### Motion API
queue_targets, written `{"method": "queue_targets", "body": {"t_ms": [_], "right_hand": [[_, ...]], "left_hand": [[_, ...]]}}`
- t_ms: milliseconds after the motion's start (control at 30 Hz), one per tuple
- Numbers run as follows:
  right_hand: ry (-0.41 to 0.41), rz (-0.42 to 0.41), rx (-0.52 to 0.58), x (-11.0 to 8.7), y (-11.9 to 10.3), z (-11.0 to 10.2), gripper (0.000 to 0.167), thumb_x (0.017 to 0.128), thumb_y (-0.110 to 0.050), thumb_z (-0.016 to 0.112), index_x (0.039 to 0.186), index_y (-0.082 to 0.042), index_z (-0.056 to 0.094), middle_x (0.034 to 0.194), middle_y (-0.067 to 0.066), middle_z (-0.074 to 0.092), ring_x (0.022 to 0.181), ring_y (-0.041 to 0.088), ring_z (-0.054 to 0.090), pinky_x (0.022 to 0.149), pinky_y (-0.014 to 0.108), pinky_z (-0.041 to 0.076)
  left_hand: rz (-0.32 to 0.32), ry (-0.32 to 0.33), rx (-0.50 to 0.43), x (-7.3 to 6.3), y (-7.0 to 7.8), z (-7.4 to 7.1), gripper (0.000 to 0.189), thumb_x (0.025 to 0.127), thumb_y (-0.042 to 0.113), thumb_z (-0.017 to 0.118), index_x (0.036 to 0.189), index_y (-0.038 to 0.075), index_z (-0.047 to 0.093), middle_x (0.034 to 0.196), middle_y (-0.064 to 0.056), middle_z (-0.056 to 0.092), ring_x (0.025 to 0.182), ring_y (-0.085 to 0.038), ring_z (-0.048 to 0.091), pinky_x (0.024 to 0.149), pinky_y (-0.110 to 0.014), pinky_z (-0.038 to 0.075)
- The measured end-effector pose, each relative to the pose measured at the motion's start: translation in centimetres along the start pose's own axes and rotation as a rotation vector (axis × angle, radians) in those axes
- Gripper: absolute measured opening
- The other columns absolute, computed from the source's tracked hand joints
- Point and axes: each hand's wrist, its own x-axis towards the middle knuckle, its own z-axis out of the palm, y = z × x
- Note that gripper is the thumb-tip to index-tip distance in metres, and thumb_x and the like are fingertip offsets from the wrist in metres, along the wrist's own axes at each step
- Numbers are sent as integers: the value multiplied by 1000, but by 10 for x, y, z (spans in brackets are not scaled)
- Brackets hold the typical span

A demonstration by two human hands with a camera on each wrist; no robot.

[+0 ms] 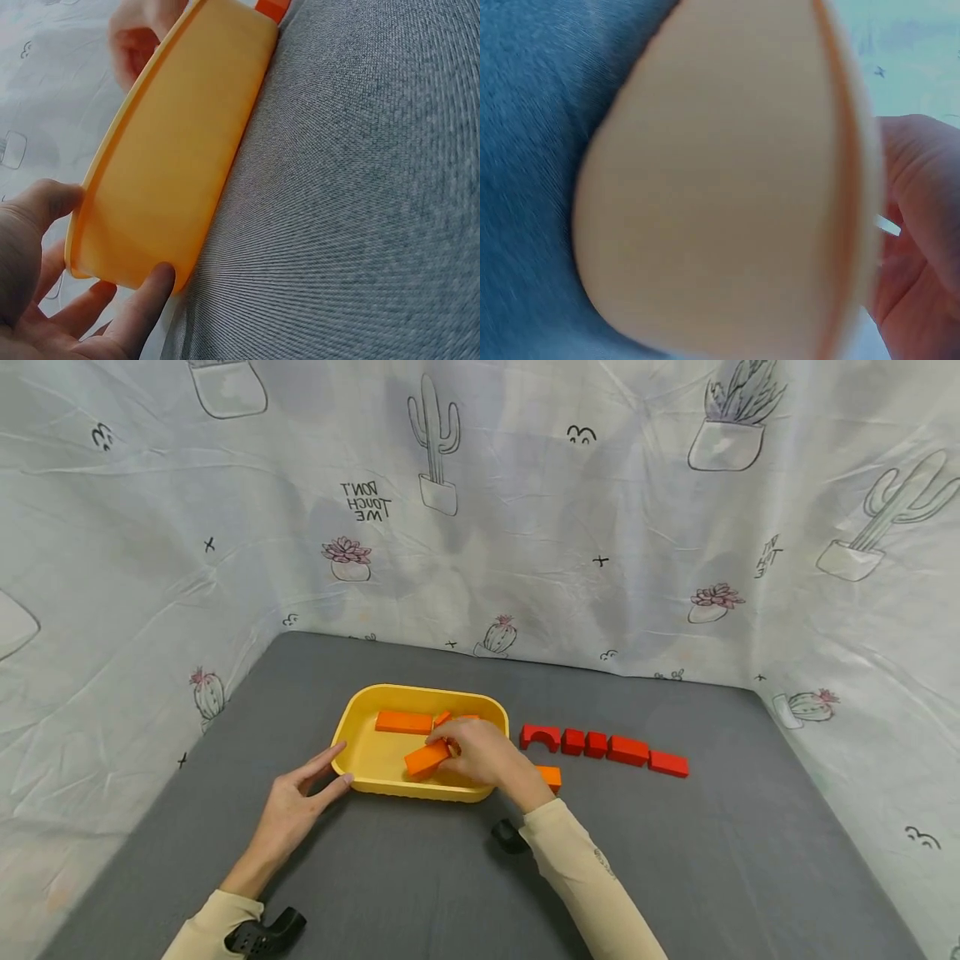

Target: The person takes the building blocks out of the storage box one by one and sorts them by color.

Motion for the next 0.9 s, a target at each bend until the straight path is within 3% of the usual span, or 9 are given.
{"method": "queue_targets", "body": {"t_ms": [133, 267, 533, 667, 900], "right_hand": [[75, -12, 85, -13, 7, -12, 31, 82, -13, 81, 112, -13, 73, 112, -1, 70, 99, 16, 61, 90, 29, 52], [144, 13, 152, -32, 17, -29, 33, 80, -8, 81, 112, -12, 73, 113, 0, 70, 99, 16, 62, 87, 33, 55], [258, 112, 178, -89, 44, -51, 37, 78, -1, 81, 112, -10, 73, 113, 3, 69, 103, 20, 63, 84, 37, 58], [287, 160, 171, -118, 55, -54, 37, 77, 0, 82, 111, -9, 72, 113, 6, 69, 101, 22, 64, 79, 35, 59], [278, 287, 222, -159, 74, -56, 40, 77, 2, 81, 115, -4, 70, 114, 11, 68, 97, 26, 66, 79, 36, 59]], "left_hand": [[-9, -6, -12, 0, -2, 1, 61, 91, 35, 71, 146, 19, 49, 152, -11, 41, 139, -32, 38, 110, -57, 32], [0, -4, -23, 1, -2, 2, 61, 91, 34, 71, 146, 19, 49, 151, -10, 41, 138, -31, 39, 110, -56, 33], [11, 0, -4, 3, -2, 4, 60, 91, 34, 71, 146, 19, 50, 151, -9, 42, 137, -31, 40, 109, -54, 34], [2, 3, -6, 2, -1, 2, 61, 91, 34, 71, 146, 20, 49, 151, -8, 41, 138, -31, 38, 109, -54, 34], [-8, 2, 1, 2, 0, 1, 61, 92, 35, 70, 146, 19, 48, 152, -7, 41, 138, -30, 38, 108, -53, 35]]}}
